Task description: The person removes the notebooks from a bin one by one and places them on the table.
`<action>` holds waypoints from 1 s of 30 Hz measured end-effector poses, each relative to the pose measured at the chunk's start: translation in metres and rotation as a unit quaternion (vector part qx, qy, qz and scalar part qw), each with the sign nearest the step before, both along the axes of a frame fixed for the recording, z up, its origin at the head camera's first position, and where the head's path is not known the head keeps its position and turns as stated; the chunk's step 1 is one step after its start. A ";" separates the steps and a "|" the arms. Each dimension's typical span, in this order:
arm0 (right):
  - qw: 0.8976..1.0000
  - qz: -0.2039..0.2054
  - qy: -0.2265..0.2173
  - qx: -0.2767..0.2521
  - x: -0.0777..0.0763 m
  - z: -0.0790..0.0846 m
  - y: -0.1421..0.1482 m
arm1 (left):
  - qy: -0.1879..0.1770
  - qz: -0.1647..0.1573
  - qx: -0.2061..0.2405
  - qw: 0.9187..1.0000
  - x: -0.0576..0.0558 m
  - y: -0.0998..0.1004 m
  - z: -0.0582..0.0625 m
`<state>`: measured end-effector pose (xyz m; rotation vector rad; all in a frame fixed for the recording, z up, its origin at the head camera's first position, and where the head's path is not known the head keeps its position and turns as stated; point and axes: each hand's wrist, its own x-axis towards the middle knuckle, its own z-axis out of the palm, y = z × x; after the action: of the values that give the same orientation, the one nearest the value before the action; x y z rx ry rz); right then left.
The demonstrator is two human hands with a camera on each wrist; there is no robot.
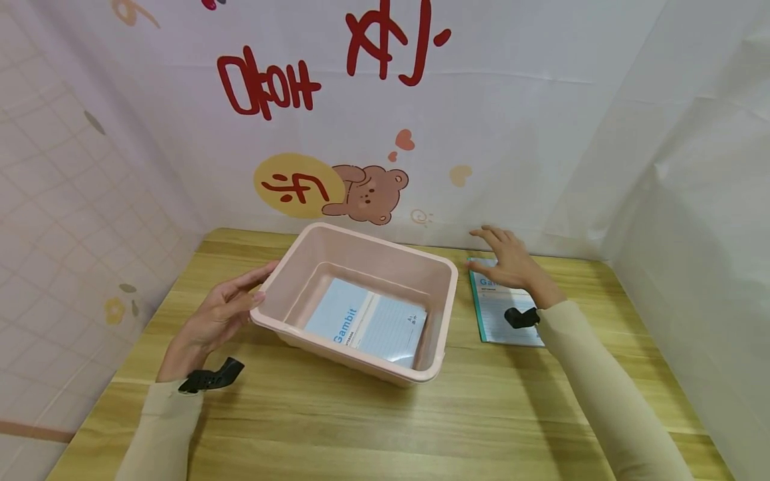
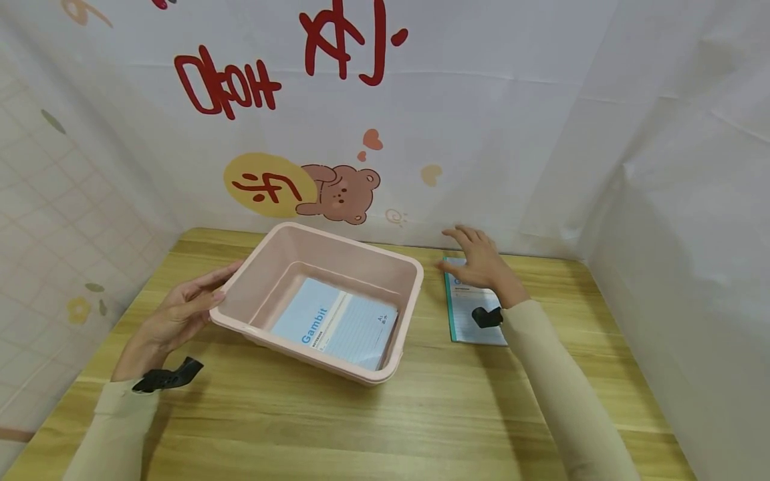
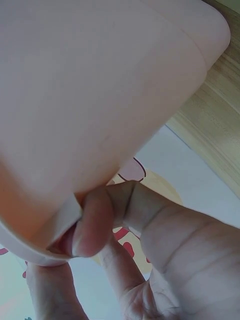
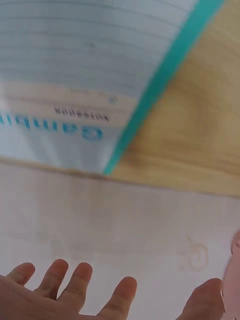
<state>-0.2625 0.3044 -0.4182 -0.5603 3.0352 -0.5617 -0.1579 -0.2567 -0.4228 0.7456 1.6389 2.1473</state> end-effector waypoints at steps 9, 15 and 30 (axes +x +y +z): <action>0.997 0.035 0.060 -0.014 0.010 0.035 -0.021 | -0.013 0.004 -0.003 1.000 0.000 0.000 0.000; 0.995 0.059 0.076 -0.012 0.017 0.055 -0.038 | -0.016 0.006 -0.002 1.000 0.000 -0.001 0.000; 0.987 0.128 0.100 0.010 0.034 0.094 -0.093 | -0.011 0.009 -0.006 1.000 0.001 0.000 0.002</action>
<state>-0.2289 0.2111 -0.3244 -1.0460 3.0715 -0.4894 -0.1565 -0.2565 -0.4212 0.7038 1.6518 2.1475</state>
